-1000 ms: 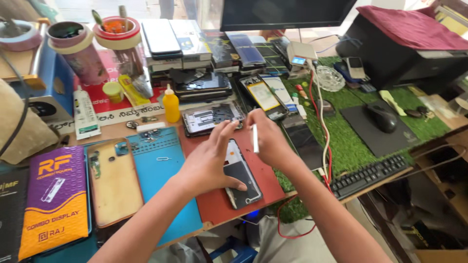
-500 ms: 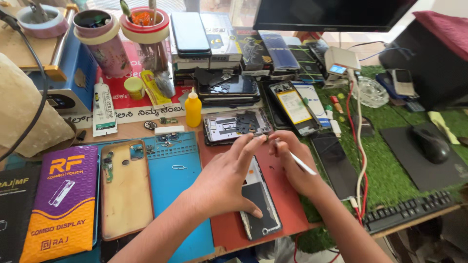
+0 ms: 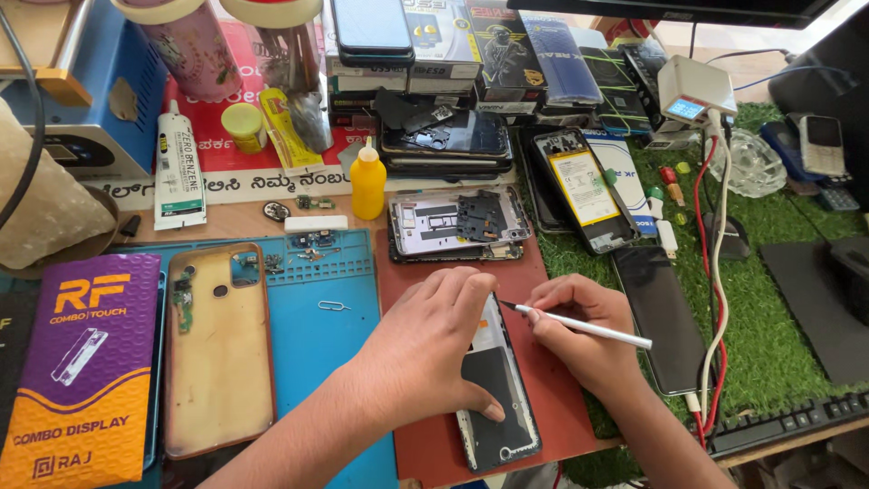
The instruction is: The person holds a disassembled smartphone frame on the workbench and uses a white pry tool to work around the edge of the frame, separating the old screen/adhesive from the housing. They rotate the phone to reach different sides and continue prying along the perimeter.
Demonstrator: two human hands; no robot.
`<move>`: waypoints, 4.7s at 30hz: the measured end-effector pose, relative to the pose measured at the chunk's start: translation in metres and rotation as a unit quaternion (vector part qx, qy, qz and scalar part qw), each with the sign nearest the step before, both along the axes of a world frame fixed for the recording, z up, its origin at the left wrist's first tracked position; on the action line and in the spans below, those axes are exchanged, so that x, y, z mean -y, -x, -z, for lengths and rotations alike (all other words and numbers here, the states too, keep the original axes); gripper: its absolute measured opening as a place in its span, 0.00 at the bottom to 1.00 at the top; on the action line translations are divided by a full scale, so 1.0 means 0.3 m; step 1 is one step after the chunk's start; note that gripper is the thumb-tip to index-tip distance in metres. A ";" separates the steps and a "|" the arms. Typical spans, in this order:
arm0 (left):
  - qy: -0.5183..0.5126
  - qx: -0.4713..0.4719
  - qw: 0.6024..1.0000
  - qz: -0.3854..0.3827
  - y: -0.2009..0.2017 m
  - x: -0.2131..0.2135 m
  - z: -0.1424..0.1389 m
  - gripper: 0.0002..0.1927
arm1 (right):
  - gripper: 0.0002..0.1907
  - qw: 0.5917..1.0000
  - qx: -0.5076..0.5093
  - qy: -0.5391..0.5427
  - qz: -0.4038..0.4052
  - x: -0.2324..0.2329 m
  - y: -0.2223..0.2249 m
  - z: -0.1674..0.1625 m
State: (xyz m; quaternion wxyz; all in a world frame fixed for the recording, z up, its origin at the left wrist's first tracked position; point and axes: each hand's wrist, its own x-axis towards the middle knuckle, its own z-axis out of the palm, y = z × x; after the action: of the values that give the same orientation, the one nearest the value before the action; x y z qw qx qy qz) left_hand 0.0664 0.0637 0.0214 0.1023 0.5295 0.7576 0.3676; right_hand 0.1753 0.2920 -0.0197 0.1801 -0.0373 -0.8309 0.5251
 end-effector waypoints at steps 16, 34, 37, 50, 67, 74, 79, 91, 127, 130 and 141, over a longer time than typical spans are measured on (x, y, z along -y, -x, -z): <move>-0.007 0.011 1.000 -0.007 -0.049 -0.045 -0.001 0.66 | 0.05 0.998 0.020 -0.058 0.030 -0.027 -0.038 -0.028; -0.003 0.023 1.000 -0.014 -0.066 -0.092 -0.001 0.69 | 0.07 0.984 -0.048 -0.172 0.020 -0.023 -0.062 -0.067; -0.009 0.025 1.000 -0.015 -0.070 -0.098 0.001 0.69 | 0.07 0.973 -0.069 -0.216 0.032 -0.009 -0.062 -0.072; -0.024 0.006 0.999 -0.025 -0.086 -0.138 0.011 0.69 | 0.04 0.974 -0.090 -0.208 0.019 -0.034 -0.083 -0.086; -0.090 -0.016 0.996 -0.023 -0.109 -0.161 0.024 0.69 | 0.09 0.962 -0.061 -0.265 0.008 -0.031 -0.004 -0.091; -0.056 0.006 0.998 -0.024 -0.105 -0.160 0.027 0.70 | 0.12 0.958 -0.080 -0.273 -0.033 -0.042 -0.005 -0.068; -0.057 0.011 0.998 -0.024 -0.102 -0.161 0.029 0.70 | 0.08 0.982 -0.025 -0.185 -0.012 -0.048 -0.014 -0.048; -0.056 -0.001 0.998 -0.029 -0.103 -0.167 0.035 0.71 | 0.06 0.994 0.002 -0.099 0.050 -0.085 -0.044 -0.023; -0.033 0.001 0.999 -0.037 -0.124 -0.167 0.024 0.69 | 0.11 0.980 -0.068 -0.186 0.019 -0.048 -0.150 -0.072; -0.028 0.004 0.999 -0.036 -0.124 -0.167 0.022 0.69 | 0.11 0.981 -0.065 -0.180 0.018 -0.045 -0.150 -0.079; -0.031 0.003 0.999 -0.035 -0.127 -0.169 0.024 0.69 | 0.11 0.975 -0.070 -0.212 0.016 -0.041 -0.149 -0.080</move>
State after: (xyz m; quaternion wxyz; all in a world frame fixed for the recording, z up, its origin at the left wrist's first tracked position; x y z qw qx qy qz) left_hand 0.1045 0.1144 0.0142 0.0751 0.5042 0.7640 0.3955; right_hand 0.2200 0.3045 0.0042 0.2500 0.0256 -0.9081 0.3349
